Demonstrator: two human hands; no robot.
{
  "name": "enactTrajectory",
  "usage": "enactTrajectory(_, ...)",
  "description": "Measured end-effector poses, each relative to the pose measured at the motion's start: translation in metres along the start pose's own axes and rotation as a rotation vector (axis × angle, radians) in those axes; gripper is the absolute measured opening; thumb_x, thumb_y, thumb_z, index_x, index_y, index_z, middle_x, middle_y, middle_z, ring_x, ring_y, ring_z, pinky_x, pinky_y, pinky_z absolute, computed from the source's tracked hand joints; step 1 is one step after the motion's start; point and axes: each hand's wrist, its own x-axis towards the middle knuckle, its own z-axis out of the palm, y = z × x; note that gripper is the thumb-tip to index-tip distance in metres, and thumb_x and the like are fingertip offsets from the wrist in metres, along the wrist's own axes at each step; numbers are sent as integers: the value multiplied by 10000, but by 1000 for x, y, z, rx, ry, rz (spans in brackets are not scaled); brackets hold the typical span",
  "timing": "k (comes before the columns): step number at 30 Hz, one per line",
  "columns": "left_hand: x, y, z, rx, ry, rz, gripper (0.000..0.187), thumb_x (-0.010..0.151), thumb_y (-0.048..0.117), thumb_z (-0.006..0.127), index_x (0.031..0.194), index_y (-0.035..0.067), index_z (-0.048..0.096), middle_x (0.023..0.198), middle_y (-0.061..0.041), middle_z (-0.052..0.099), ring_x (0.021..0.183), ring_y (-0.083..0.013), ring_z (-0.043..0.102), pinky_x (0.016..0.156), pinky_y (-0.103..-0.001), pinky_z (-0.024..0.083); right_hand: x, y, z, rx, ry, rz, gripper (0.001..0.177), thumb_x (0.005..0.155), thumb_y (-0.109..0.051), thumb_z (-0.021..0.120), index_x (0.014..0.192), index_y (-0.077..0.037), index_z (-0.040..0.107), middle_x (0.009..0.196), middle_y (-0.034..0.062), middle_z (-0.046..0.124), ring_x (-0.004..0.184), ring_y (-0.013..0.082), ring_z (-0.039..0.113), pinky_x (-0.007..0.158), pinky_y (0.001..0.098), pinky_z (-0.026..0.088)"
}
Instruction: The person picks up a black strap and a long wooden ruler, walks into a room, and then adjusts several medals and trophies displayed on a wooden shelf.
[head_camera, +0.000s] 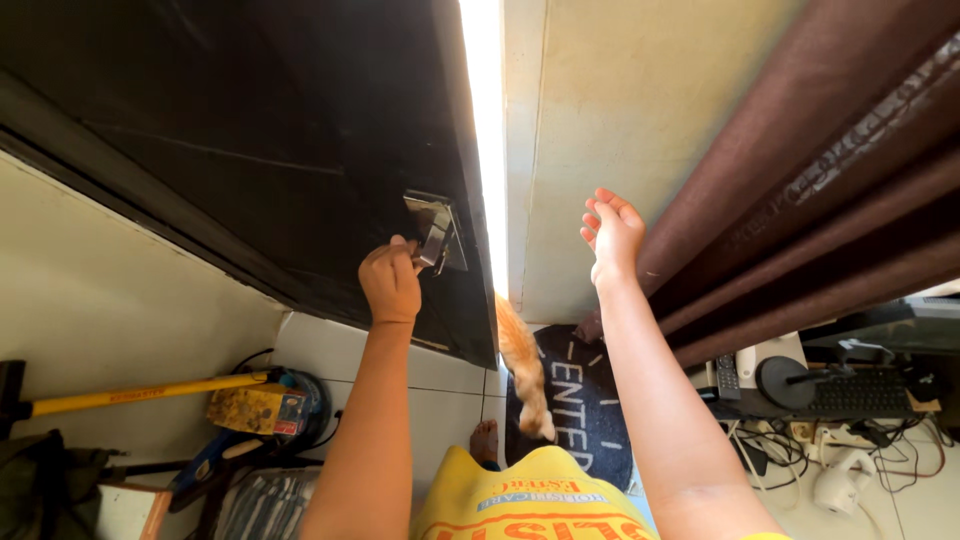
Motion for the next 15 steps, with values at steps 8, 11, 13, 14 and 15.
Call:
enactTrajectory(8, 11, 13, 1, -91, -21, -108, 401, 886, 162, 348, 683, -29, 636, 557, -99, 584, 545, -256, 557, 549, -337, 422, -5, -7, 10, -24, 11, -2, 195, 817, -89, 490, 990, -97, 581, 894, 10, 612, 712, 79, 535, 621, 223, 456)
enactTrajectory(11, 15, 14, 4, -110, -20, -101, 405, 888, 163, 344, 678, -28, 632, 555, -93, 584, 544, -251, 553, 555, -334, 420, -5, -10, 13, -29, 13, -5, 195, 817, -90, 489, 989, -100, 581, 894, 7, 612, 711, 75, 533, 623, 221, 457)
enactTrajectory(13, 16, 15, 5, -120, -23, -101, 407, 887, 162, 340, 671, -25, 631, 550, -89, 584, 543, -249, 550, 558, -333, 419, -6, -12, 13, -29, 10, -13, 193, 817, -90, 490, 987, -100, 581, 894, 8, 612, 710, 75, 531, 623, 221, 457)
enactTrajectory(14, 17, 15, 6, -118, -23, -98, 410, 886, 162, 339, 664, -22, 630, 549, -87, 584, 545, -249, 550, 558, -333, 418, -6, -13, 13, -27, 6, -19, 191, 817, -90, 492, 986, -98, 581, 894, 9, 613, 710, 75, 530, 623, 221, 457)
enactTrajectory(15, 18, 14, 7, -117, -23, -94, 412, 886, 162, 338, 656, -19, 629, 548, -86, 585, 547, -249, 550, 559, -333, 418, -6, -14, 13, -25, 2, -27, 189, 817, -90, 494, 984, -97, 581, 894, 11, 614, 710, 76, 529, 623, 222, 456)
